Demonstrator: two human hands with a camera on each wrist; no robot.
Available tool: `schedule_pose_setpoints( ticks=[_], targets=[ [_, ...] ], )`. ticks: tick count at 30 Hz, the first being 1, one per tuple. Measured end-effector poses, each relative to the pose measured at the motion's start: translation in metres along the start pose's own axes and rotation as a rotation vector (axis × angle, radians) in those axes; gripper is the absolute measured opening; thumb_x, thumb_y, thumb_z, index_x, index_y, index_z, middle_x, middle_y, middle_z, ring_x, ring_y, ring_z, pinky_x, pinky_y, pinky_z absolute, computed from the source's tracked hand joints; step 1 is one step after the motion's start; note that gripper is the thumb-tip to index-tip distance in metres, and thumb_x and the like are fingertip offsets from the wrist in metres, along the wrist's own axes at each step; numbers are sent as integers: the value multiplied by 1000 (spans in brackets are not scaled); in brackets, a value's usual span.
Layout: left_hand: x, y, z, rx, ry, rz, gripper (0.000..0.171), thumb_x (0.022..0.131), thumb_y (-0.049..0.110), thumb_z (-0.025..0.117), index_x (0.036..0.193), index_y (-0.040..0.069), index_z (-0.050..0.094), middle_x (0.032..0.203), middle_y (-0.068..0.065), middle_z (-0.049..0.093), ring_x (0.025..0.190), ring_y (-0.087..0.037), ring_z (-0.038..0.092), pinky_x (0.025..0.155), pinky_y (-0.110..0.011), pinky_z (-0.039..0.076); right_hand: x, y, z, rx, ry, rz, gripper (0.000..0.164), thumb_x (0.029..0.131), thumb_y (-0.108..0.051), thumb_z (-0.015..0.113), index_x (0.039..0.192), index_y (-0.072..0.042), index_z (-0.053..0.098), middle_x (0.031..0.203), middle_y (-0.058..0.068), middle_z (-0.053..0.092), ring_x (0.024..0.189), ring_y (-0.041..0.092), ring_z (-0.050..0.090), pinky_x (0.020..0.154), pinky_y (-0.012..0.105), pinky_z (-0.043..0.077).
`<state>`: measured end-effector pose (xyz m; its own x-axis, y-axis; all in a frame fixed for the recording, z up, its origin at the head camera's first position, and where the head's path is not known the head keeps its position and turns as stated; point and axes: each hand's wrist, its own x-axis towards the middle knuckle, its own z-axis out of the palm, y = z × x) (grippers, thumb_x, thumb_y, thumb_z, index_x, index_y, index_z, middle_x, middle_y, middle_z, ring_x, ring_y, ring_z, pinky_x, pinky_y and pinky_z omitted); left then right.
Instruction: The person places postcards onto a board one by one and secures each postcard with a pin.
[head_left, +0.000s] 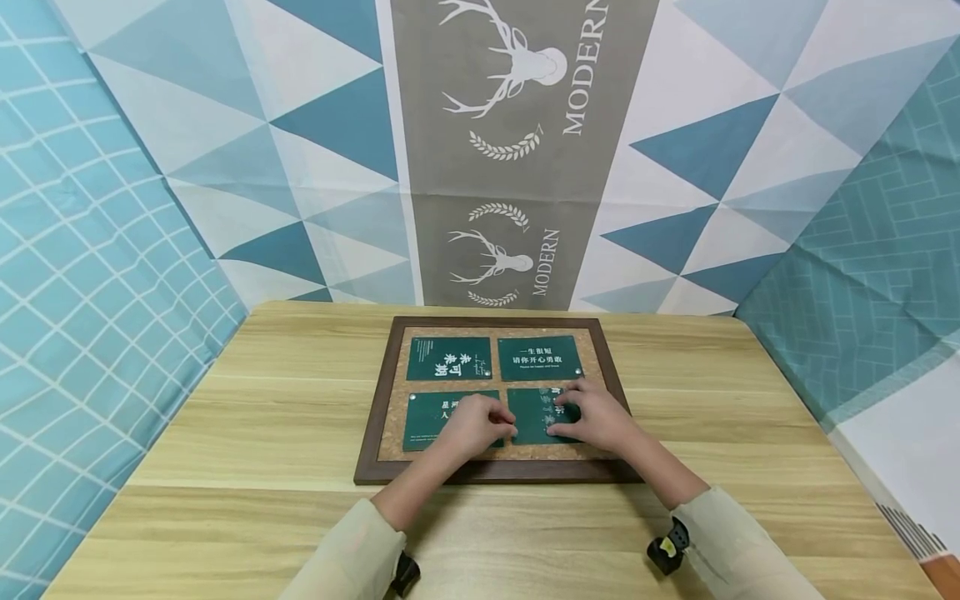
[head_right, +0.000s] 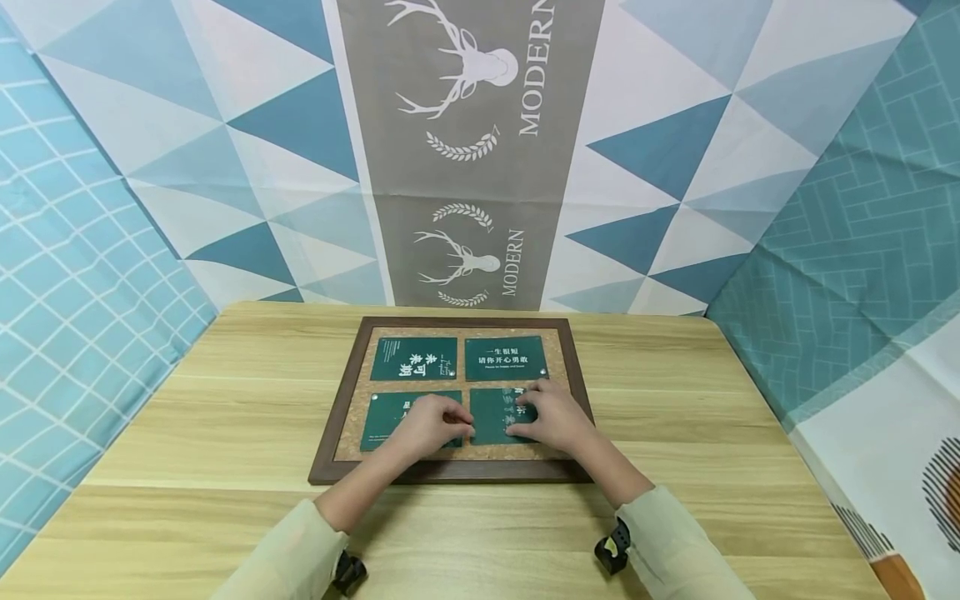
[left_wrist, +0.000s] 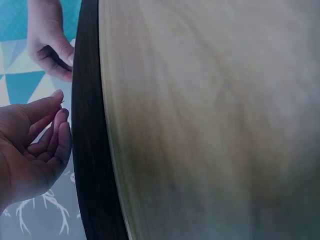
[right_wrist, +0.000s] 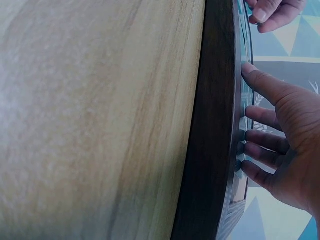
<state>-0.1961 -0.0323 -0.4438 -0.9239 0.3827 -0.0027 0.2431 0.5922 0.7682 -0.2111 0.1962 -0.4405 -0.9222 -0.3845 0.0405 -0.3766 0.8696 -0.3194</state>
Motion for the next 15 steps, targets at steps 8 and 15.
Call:
schedule_pose_setpoints(
  ticks=[8, 15],
  targets=[
    [2, 4, 4, 90, -21, -31, 11, 84, 15, 70, 92, 9, 75, 90, -2, 70, 77, -11, 62, 63, -23, 51, 0, 0, 0, 11, 1, 3, 49, 74, -46, 75, 108, -11, 69, 123, 13, 56, 113, 30, 53, 92, 46, 48],
    [5, 7, 7, 147, -21, -25, 8, 83, 14, 70, 87, 10, 75, 87, -2, 70, 78, -13, 64, 64, -24, 52, -1, 0, -1, 13, 2, -2, 49, 74, -45, 75, 108, -11, 69, 122, 13, 56, 112, 30, 53, 91, 45, 48]
  ],
)
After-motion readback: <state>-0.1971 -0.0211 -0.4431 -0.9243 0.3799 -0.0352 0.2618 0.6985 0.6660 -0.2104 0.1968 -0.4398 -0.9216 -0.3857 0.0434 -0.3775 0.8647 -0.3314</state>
